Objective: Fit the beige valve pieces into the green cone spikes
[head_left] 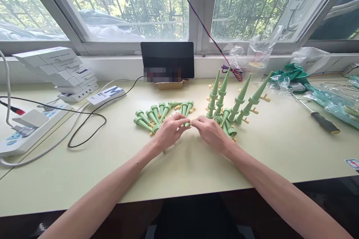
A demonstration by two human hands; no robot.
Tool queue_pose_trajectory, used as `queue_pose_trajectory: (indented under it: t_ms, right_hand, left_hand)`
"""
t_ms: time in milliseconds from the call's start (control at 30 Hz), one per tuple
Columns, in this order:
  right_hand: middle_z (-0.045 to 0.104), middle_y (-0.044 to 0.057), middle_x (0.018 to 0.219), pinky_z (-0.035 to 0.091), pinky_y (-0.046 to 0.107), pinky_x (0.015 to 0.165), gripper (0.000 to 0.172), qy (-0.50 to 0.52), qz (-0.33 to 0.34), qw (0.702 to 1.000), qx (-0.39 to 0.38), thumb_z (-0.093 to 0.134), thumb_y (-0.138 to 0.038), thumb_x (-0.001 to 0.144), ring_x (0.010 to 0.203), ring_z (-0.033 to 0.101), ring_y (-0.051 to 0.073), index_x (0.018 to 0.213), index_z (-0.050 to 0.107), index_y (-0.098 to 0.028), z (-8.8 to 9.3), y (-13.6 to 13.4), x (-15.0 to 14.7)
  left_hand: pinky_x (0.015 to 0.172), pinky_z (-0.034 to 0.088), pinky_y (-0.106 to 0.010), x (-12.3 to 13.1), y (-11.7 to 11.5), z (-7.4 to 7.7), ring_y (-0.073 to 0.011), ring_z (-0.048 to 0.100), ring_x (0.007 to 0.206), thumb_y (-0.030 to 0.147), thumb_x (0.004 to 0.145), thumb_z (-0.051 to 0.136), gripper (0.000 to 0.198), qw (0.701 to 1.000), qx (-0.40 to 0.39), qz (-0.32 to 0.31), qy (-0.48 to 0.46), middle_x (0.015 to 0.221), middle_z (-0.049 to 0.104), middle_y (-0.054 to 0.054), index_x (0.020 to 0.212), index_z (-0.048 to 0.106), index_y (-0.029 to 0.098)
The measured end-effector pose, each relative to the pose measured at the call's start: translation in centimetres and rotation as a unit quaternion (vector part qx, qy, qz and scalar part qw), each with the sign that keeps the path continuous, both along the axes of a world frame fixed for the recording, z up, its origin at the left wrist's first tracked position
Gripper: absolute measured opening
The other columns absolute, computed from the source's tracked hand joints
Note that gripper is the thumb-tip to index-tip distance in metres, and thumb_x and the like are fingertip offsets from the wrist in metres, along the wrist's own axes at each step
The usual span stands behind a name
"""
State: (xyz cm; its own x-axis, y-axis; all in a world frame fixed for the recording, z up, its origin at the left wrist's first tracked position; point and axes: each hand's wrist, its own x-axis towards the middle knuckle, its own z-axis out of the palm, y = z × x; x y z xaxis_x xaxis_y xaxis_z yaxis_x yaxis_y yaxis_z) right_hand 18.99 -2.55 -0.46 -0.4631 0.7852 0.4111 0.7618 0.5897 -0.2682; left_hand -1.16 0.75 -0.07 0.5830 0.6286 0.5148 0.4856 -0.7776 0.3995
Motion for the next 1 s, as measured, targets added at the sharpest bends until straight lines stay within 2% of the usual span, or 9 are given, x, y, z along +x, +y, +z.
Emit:
queue_pose_trajectory:
  t_ms: [333, 633, 833, 900, 1000]
  right_hand:
    - [0.054, 0.005, 0.082, 0.032, 0.024, 0.058, 0.029, -0.004, 0.008, 1.0, 0.017, 0.037, 0.001, 0.093, 0.063, 0.041, 0.013, 0.088, 0.062, -0.014, -0.29, 0.12, 0.01]
    - [0.054, 0.004, 0.08, 0.032, 0.024, 0.058, 0.027, 0.022, 0.001, 1.0, -0.004, 0.039, -0.004, 0.097, 0.063, 0.042, 0.012, 0.088, 0.062, -0.015, 0.06, -0.17, -0.08]
    - [0.058, 0.005, 0.082, 0.034, 0.025, 0.061, 0.022, 0.071, -0.002, 0.997, -0.029, 0.045, -0.011, 0.098, 0.067, 0.048, 0.014, 0.088, 0.063, -0.016, -0.01, -0.06, -0.32]
    - [0.058, 0.005, 0.08, 0.035, 0.025, 0.063, 0.021, 0.091, -0.003, 0.995, -0.04, 0.047, -0.013, 0.098, 0.07, 0.05, 0.014, 0.085, 0.062, -0.017, -0.01, 0.01, -0.4]
    - [0.055, 0.002, 0.075, 0.035, 0.025, 0.063, 0.023, 0.118, -0.004, 0.992, -0.054, 0.047, -0.016, 0.099, 0.068, 0.049, 0.015, 0.08, 0.059, -0.018, 0.02, 0.1, -0.39]
  left_hand:
    - [0.066, 0.05, -0.026, 0.06, -0.15, 0.01, -0.0137, 0.061, 0.073, 0.029, 0.094, 0.057, 0.02, 1.0, -0.015, -0.006, -0.008, 0.1, 0.067, -0.007, 0.108, 0.071, 0.021]
    - [0.062, 0.049, -0.025, 0.13, -0.15, 0.04, -0.0111, 0.056, 0.066, 0.031, 0.094, 0.058, 0.02, 1.0, -0.017, -0.001, -0.01, 0.098, 0.066, -0.006, 0.106, 0.071, 0.021]
    - [0.063, 0.05, -0.026, 0.23, -0.21, -0.02, -0.0119, 0.058, 0.067, 0.031, 0.094, 0.058, 0.02, 0.999, -0.033, 0.011, -0.005, 0.099, 0.067, -0.007, 0.103, 0.071, 0.02]
    - [0.062, 0.05, -0.026, 0.32, -0.24, 0.0, -0.012, 0.057, 0.066, 0.032, 0.093, 0.058, 0.018, 0.999, -0.043, 0.022, -0.001, 0.095, 0.067, -0.005, 0.098, 0.071, 0.02]
    - [0.06, 0.048, -0.025, 0.51, -0.38, 0.32, -0.0123, 0.057, 0.063, 0.033, 0.09, 0.061, 0.016, 0.996, -0.073, 0.047, -0.003, 0.077, 0.064, -0.001, 0.085, 0.069, 0.019]
